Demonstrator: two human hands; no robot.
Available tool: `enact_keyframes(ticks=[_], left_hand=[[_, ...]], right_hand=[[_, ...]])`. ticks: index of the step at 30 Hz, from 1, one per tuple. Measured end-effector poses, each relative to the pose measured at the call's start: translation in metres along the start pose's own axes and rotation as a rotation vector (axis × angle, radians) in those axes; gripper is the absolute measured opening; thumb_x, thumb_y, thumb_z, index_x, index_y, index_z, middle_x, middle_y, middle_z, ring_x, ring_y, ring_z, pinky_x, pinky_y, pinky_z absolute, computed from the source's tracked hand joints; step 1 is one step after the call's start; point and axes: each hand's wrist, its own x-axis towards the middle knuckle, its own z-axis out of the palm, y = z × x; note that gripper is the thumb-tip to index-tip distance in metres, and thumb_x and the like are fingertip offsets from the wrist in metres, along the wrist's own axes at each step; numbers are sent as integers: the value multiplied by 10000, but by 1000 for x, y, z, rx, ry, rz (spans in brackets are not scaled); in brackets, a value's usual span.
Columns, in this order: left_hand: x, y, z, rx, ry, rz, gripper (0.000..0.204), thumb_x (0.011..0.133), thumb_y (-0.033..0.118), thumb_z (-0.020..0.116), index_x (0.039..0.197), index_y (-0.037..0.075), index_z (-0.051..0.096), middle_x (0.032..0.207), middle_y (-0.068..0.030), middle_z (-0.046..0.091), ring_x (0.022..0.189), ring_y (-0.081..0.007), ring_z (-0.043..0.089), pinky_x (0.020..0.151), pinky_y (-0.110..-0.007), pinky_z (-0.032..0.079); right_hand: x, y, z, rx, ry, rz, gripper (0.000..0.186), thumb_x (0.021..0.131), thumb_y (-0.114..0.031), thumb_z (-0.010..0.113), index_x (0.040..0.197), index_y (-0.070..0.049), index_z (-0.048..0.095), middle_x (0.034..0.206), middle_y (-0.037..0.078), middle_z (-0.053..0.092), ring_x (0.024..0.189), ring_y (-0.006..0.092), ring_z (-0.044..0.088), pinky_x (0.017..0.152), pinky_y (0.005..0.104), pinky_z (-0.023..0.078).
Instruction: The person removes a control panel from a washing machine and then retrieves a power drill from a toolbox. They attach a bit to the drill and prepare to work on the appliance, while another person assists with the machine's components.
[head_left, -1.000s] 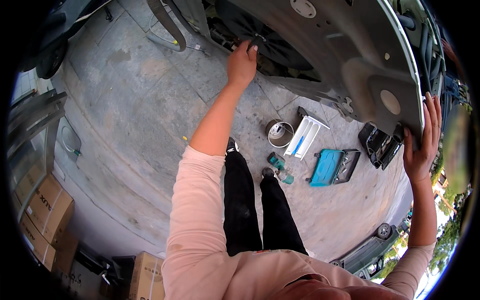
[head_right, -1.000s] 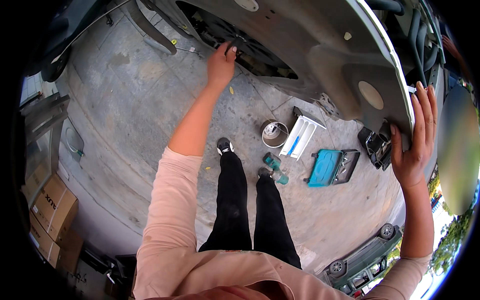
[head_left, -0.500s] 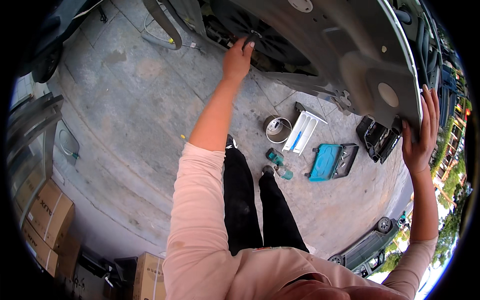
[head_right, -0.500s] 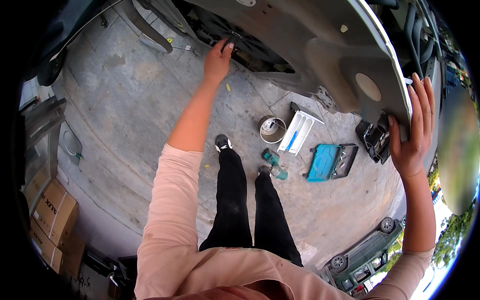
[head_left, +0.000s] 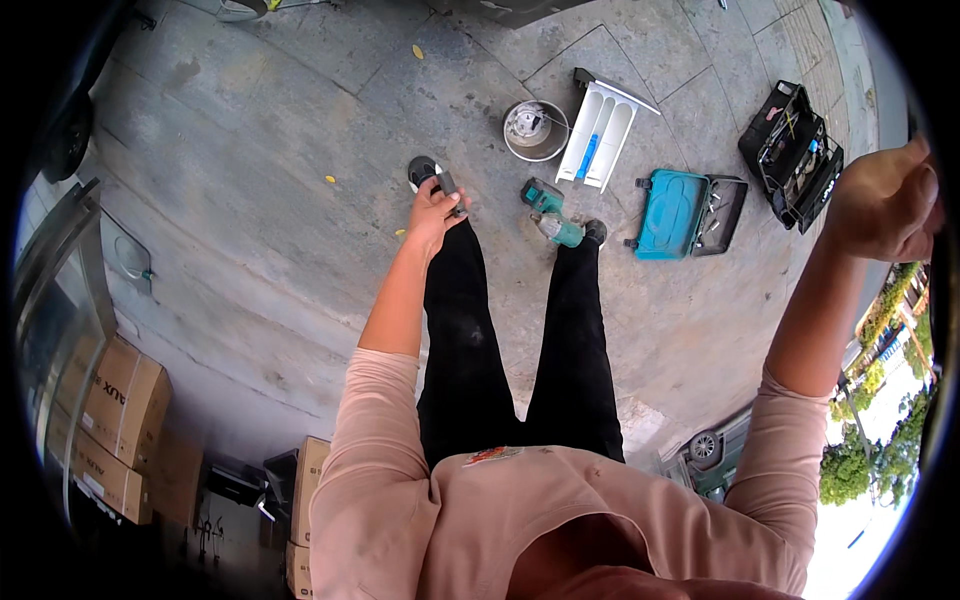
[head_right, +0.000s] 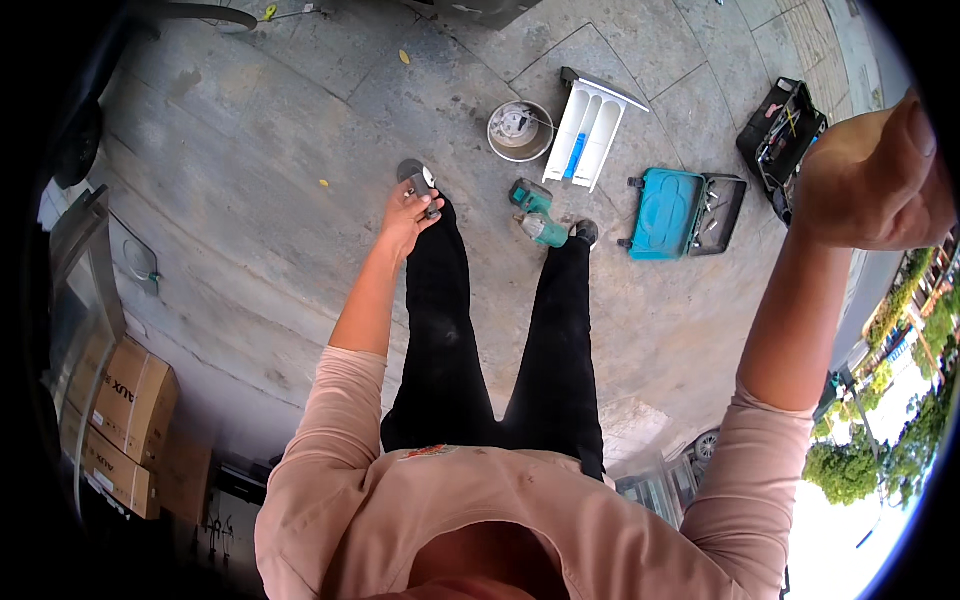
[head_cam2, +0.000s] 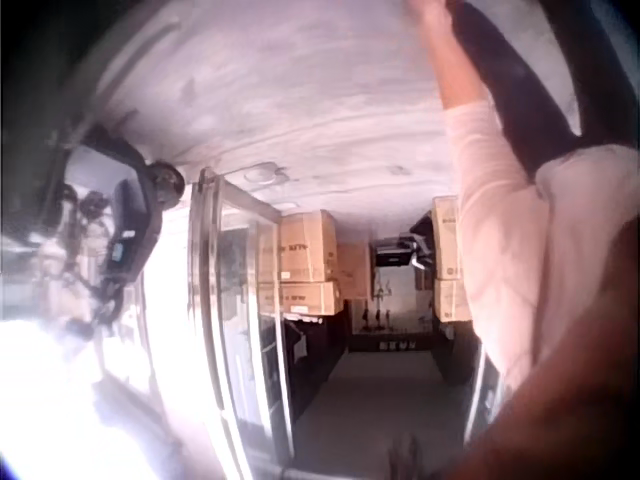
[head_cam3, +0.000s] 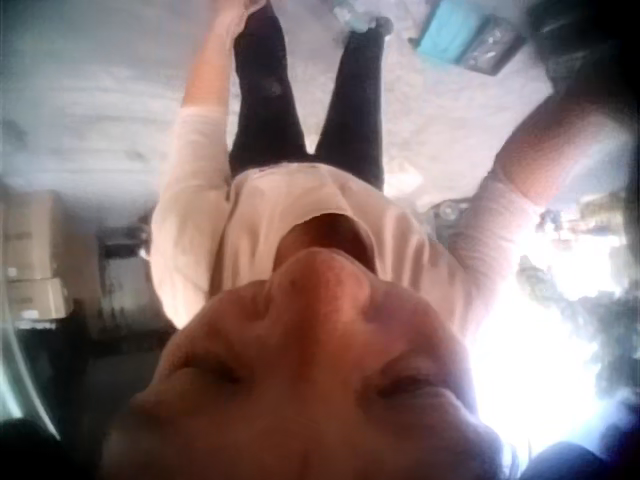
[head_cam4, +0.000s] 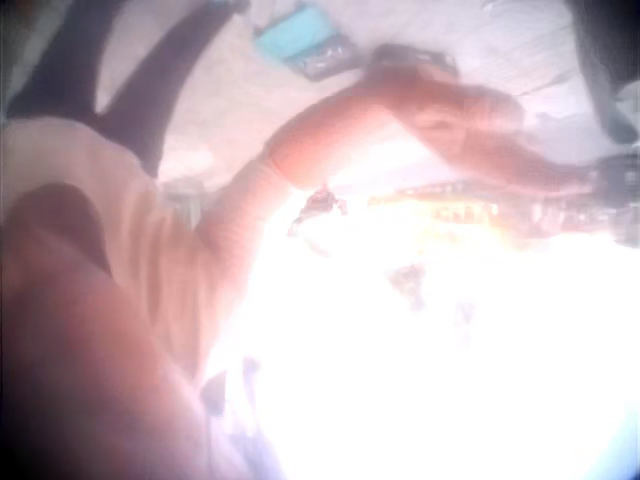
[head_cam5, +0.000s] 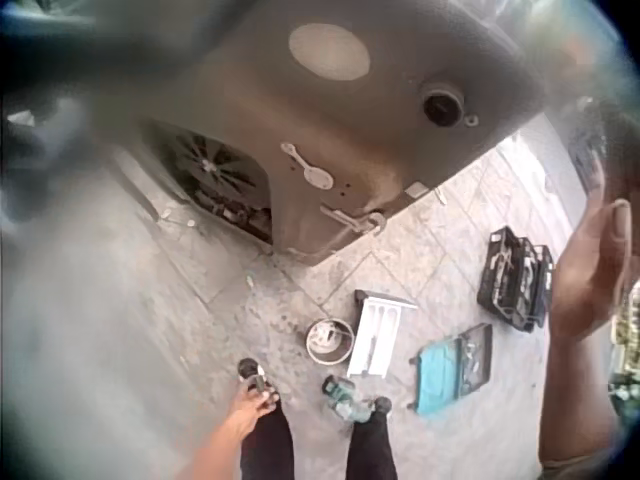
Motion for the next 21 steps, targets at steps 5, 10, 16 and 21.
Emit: enact_keyframes(ticks=[5,10,16,21], left_hand=[[23,-139,60,-104,99,-8,685,987,6,535,1540,199,181,1126,-135,553,1028,-319,678,852,-468,579],[85,-234,101,-354,264,16,536,1015,2,457,1483,126,225,1120,-168,562,1063,-339,660,884,-474,567],[154,-270,105,-241,297,62,518,1020,9,459,1467,125,224,1159,-167,531,1083,-328,651,893,-431,540],[164,-275,106,-118,184,53,491,1007,13,497,1417,138,257,1154,-127,510,1068,-283,659,883,-409,516]], right_hand=[[-313,-5,-18,-83,-403,1027,569,870,-163,710,1368,6,494,1394,202,533,1315,338,498,1085,444,396],[-539,-19,-22,-26,-1046,1108,714,786,-201,763,1384,32,450,1428,242,463,1306,403,469,1081,415,417],[-649,3,36,-34,-1211,1101,803,753,-276,804,1405,2,425,1445,217,428,1301,402,467,1077,417,429],[-667,15,61,-39,-1239,1236,832,669,-247,823,1384,-40,454,1319,129,562,1115,384,583,944,432,520]])
